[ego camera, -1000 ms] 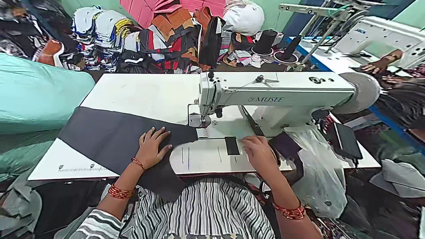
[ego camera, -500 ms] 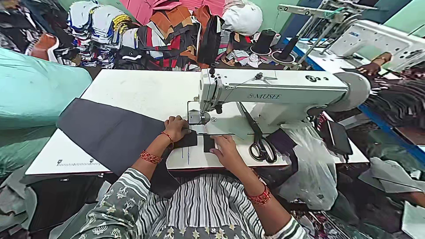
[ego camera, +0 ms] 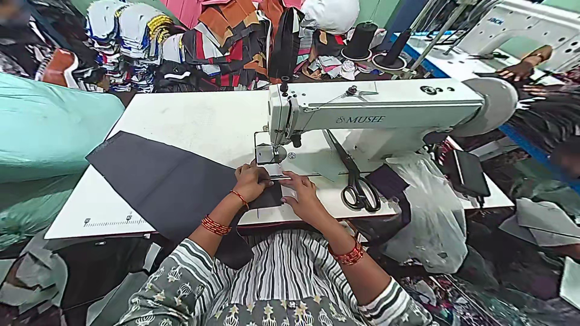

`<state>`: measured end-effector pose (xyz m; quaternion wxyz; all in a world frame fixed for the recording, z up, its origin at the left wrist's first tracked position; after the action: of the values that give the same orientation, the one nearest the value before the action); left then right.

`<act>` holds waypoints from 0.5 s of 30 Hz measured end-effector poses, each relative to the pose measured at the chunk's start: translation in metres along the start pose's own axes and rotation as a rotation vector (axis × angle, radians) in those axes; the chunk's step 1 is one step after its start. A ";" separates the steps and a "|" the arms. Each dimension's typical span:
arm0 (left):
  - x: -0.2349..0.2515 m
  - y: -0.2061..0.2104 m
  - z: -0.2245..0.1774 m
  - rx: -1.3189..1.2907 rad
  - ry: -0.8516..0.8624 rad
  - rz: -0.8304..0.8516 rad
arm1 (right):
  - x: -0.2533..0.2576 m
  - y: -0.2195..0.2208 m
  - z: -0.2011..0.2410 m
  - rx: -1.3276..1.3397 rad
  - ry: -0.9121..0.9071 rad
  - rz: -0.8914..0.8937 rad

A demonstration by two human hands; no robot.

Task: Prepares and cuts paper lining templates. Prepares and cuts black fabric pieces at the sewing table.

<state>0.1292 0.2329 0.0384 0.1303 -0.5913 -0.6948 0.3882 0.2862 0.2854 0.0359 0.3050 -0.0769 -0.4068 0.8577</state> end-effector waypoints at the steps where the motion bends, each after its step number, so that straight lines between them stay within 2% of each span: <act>1: -0.001 0.001 0.000 0.003 0.001 -0.021 | -0.001 0.000 -0.001 0.015 0.002 -0.008; 15: 0.003 0.003 0.004 -0.025 0.008 -0.116 | -0.005 0.000 -0.006 0.063 -0.020 -0.084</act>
<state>0.1280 0.2342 0.0332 0.1483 -0.5531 -0.7321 0.3690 0.2926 0.2863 0.0308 0.3387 -0.0415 -0.3854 0.8573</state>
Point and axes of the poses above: each hand's wrist, its own x-axis towards the middle knuckle, its own y-axis out of the palm, z = x × y, the point moved 7 cm from there along x, towards the middle knuckle, and after that the axes turned 2 degrees about -x, right-handed, at the moved point
